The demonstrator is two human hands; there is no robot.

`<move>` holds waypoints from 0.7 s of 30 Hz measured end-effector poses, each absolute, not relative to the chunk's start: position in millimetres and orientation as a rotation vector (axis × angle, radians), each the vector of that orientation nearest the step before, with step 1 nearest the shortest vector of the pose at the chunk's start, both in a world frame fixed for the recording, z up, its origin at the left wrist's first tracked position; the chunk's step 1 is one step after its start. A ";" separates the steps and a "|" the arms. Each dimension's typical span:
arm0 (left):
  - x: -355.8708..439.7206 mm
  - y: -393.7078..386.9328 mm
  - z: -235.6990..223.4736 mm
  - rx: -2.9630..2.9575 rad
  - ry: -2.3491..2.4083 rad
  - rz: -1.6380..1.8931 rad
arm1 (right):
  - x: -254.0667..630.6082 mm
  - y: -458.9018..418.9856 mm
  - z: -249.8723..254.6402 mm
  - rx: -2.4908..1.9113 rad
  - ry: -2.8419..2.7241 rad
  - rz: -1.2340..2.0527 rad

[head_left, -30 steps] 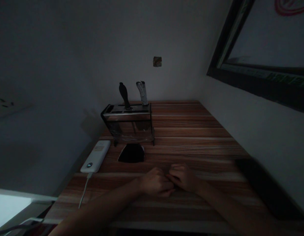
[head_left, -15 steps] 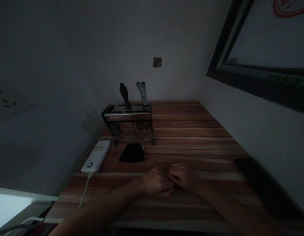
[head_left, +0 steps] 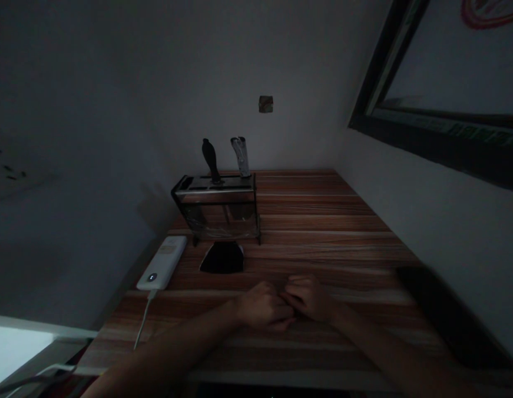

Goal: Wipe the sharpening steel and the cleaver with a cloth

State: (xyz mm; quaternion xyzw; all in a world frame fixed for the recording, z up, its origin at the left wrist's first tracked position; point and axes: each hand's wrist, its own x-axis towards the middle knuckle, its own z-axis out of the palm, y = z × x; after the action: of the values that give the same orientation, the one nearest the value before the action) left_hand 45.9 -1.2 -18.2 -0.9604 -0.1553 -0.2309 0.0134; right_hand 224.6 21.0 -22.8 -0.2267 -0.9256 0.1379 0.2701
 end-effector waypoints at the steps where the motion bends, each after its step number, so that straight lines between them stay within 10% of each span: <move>1: 45.9 -1.2 -18.4 -2.995 -0.490 -0.702 | 224.4 21.0 -22.6 -0.611 -2.497 0.367; 21: 47.1 -0.5 -18.7 -3.002 -0.471 -0.729 | 223.9 22.6 -23.5 -0.601 -2.487 0.359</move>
State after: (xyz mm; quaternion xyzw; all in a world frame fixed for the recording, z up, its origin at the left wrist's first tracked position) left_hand 47.1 -0.5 -18.7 -0.9606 -0.1507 -0.2333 0.0081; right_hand 223.9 22.6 -23.5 -0.2235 -0.9255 0.1335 0.2752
